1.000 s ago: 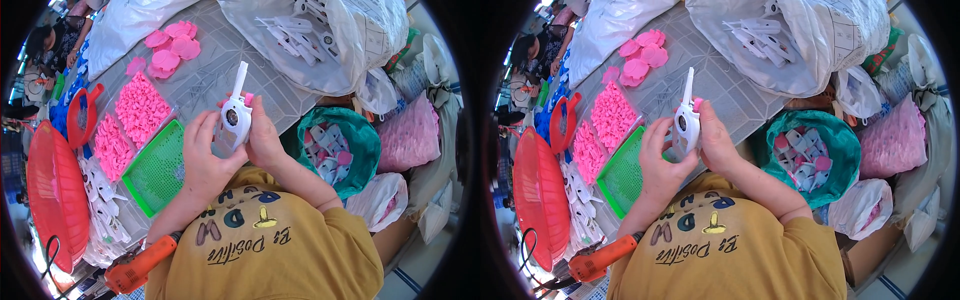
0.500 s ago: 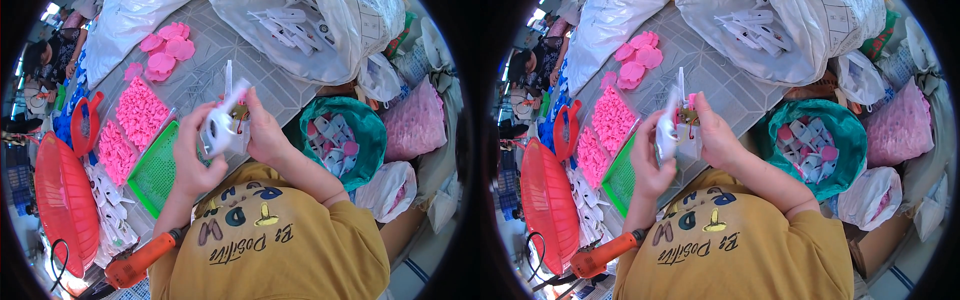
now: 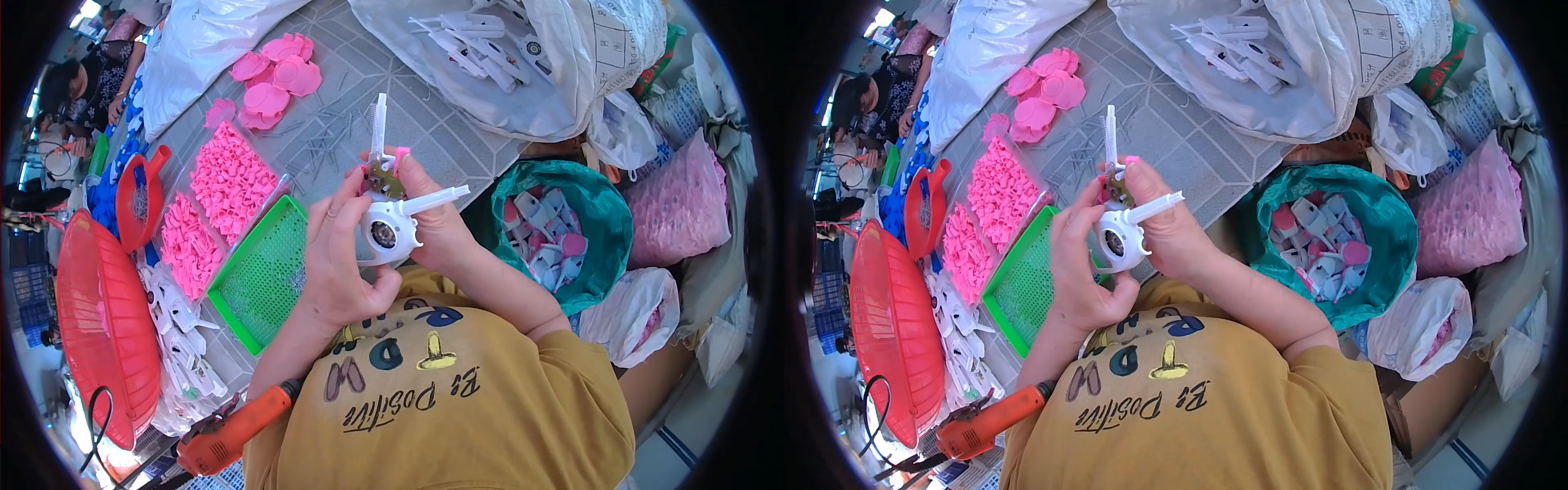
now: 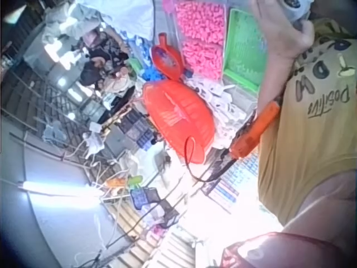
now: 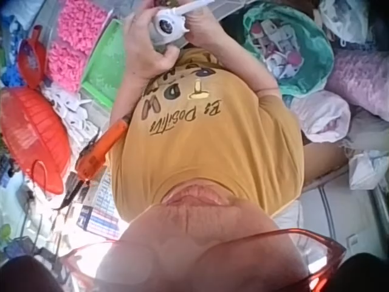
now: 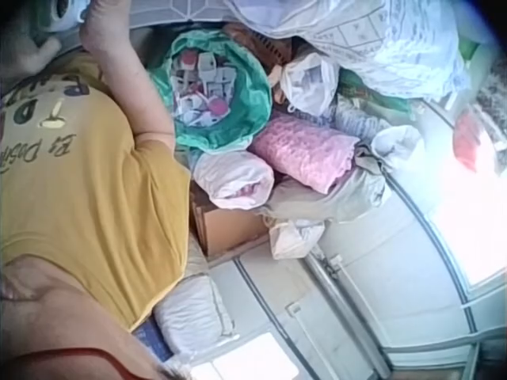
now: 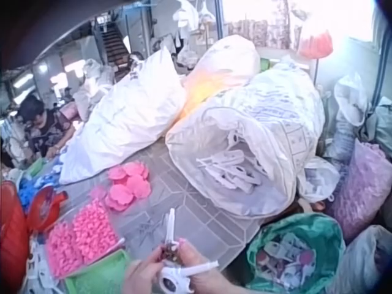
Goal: Assembling a toy walkie-talkie by inserting internal components and applying glue.
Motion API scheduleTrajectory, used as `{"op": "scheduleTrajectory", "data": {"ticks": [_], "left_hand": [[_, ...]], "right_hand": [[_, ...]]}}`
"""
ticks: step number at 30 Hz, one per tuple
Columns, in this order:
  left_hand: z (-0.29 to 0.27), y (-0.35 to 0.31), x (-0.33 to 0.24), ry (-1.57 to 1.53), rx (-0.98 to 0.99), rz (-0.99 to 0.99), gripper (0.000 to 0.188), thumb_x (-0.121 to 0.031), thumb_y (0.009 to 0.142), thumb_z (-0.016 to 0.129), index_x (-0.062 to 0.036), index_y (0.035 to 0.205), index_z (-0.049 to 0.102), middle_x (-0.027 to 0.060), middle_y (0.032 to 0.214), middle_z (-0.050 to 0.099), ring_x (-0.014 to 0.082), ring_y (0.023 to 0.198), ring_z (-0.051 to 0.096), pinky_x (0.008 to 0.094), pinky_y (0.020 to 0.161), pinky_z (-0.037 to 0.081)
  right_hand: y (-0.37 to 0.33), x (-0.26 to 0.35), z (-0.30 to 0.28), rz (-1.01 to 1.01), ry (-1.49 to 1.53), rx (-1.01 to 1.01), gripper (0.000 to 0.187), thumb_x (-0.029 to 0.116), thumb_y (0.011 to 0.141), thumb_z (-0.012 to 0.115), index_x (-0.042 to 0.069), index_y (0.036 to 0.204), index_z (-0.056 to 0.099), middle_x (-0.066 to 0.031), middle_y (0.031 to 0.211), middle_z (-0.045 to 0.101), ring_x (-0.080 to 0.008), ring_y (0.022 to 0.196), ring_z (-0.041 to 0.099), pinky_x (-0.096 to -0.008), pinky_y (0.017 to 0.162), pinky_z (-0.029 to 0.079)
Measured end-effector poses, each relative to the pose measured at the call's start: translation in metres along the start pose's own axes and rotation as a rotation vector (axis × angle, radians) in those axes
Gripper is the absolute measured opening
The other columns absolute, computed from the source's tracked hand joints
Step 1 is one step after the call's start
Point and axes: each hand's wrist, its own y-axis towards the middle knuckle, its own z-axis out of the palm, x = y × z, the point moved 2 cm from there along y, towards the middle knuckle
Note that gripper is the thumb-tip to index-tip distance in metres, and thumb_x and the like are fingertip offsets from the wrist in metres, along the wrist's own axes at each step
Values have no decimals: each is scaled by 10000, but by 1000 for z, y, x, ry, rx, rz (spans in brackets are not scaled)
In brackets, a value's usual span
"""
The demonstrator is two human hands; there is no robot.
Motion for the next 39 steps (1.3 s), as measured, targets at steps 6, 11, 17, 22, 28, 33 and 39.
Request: {"op": "scheduleTrajectory", "data": {"ticks": [6, 11, 17, 22, 28, 33, 39], "left_hand": [[4, 1, 0, -20, -14, 10, 758, -56, 558, 653, 24, 1286, 457, 324, 1376, 494, 454, 1073, 563, 474, 956, 460], [5, 1, 0, -20, -6, -2, 766, -44, 547, 644, 32, 1286, 458, 314, 1386, 493, 446, 1072, 562, 471, 956, 461], [6, 0, 0, -16, 2, -6, 770, -41, 543, 642, 31, 1287, 460, 299, 1397, 492, 434, 1071, 562, 465, 955, 463], [6, 1, -1, -4, 10, -9, 771, -43, 546, 651, 29, 1290, 458, 300, 1396, 492, 431, 1065, 566, 463, 947, 466], [7, 0, -2, 25, 17, -21, 764, -57, 566, 676, 37, 1290, 451, 305, 1398, 486, 430, 1048, 571, 456, 932, 472], [7, 1, -4, 31, 31, -25, 759, -57, 574, 678, 43, 1290, 450, 304, 1409, 475, 431, 1046, 570, 455, 927, 476], [6, 2, -5, 27, 25, -25, 746, -56, 580, 676, 44, 1285, 451, 304, 1411, 473, 428, 1042, 570, 453, 926, 478]], "right_hand": [[0, 0, -2, -5, 7, 8, 510, 505, 1030, 459, 92, 1326, 505, -75, 1224, 613, -178, 1125, 601, -354, 979, 485], [-2, 3, 2, 15, 29, 10, 517, 516, 1028, 454, 92, 1320, 505, -83, 1220, 615, -182, 1127, 599, -362, 989, 478], [-2, 3, 3, 23, 41, -6, 513, 524, 1027, 448, 94, 1297, 524, -86, 1213, 620, -184, 1122, 601, -365, 984, 481], [-1, 2, 0, 49, 63, -6, 506, 527, 1029, 439, 96, 1263, 561, -74, 1180, 638, -182, 1106, 614, -366, 974, 489], [-4, 7, 8, 66, 151, -47, 401, 452, 1030, 509, 93, 1194, 579, -25, 1040, 605, -107, 944, 592, -291, 833, 500], [-4, 6, 7, 63, 140, -52, 411, 459, 1029, 507, 95, 1207, 573, -23, 1049, 602, -109, 948, 593, -292, 831, 502], [-4, 4, 5, 57, 126, -39, 414, 464, 1029, 505, 98, 1211, 572, -20, 1051, 601, -109, 950, 595, -291, 830, 505]]}}
